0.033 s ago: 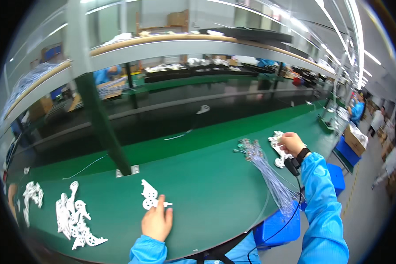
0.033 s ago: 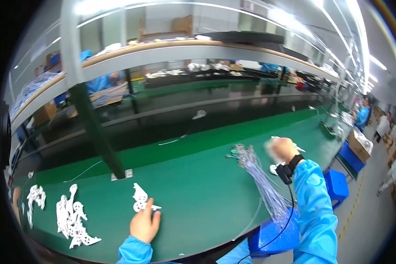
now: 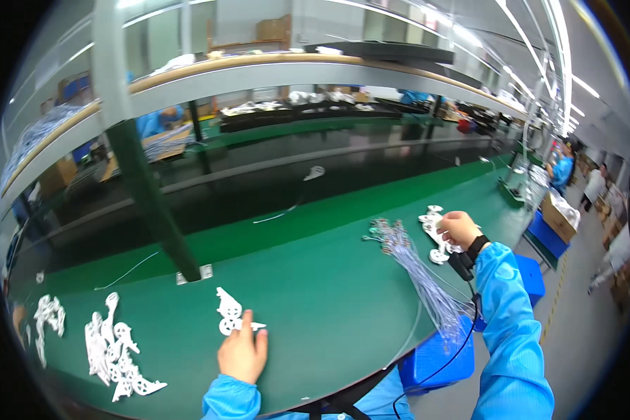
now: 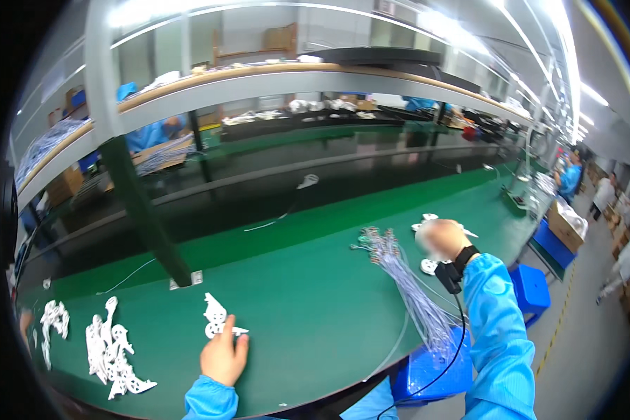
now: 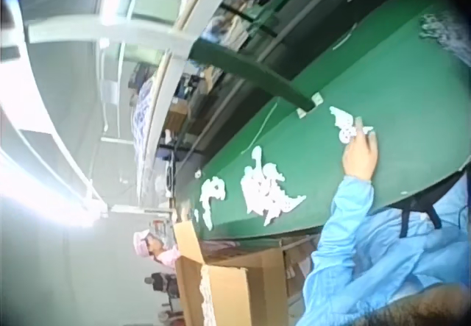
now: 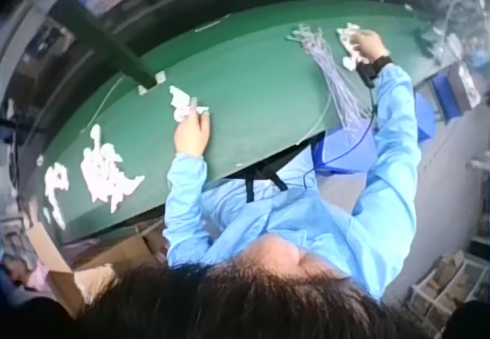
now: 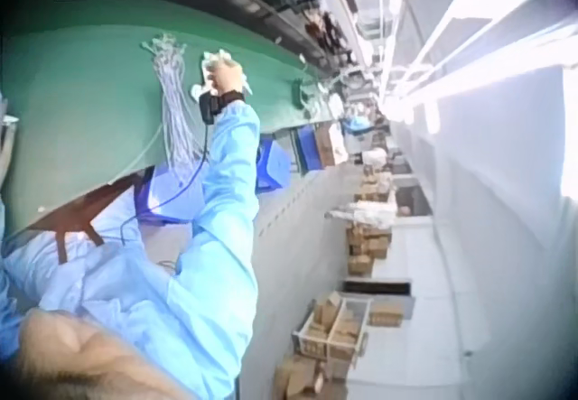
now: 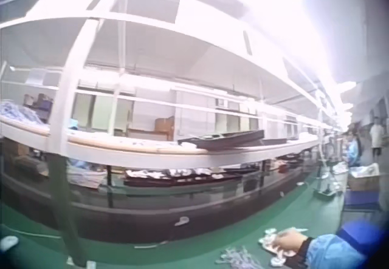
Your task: Assembling small white plastic components with wiring on a production line.
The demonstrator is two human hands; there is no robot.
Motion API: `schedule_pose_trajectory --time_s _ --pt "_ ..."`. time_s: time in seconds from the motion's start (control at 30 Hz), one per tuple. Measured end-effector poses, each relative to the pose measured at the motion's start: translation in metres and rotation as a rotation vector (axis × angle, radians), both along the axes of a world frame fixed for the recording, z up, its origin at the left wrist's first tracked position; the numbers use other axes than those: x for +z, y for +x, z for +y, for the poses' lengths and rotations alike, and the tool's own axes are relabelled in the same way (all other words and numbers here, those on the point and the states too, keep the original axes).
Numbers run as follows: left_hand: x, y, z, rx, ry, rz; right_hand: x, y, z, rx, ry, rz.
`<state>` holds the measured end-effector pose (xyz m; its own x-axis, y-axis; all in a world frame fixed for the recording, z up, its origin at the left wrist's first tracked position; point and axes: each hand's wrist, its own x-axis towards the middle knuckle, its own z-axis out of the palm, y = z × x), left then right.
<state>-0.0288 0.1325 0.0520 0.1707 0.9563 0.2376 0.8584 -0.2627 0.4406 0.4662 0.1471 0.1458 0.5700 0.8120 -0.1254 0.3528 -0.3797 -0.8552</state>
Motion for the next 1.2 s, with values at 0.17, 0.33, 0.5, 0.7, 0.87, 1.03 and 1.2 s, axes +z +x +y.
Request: schedule_pose_trajectory --time_s 0.17,0.33,0.5,0.7,0.87,1.03,1.2 --pt "-0.009 0.005 0.011 0.046 -0.010 0.077 -0.031 0.002 -0.023 0.128 -0.269 -0.149" --pt "-0.010 0.002 -0.003 -0.057 0.030 0.120 -0.063 -0.001 -0.003 0.196 -0.162 -0.292" --pt "-0.006 -0.004 -0.026 -0.086 -0.220 -0.042 -0.098 0.016 0.053 0.167 -0.186 -0.695" --pt "-0.007 0.000 -0.035 0.015 -0.072 -0.078 -0.119 0.031 0.076 0.121 -0.190 -0.736" --pt "-0.010 0.009 -0.022 0.081 -0.026 -0.014 -0.051 0.010 0.061 0.074 0.071 -0.344" --pt "-0.003 0.011 -0.006 0.049 -0.142 0.091 0.039 -0.013 0.029 0.084 0.469 -0.258" --pt "0.006 0.021 0.004 0.003 -0.269 0.266 0.105 -0.027 -0.007 0.028 0.759 -0.193"
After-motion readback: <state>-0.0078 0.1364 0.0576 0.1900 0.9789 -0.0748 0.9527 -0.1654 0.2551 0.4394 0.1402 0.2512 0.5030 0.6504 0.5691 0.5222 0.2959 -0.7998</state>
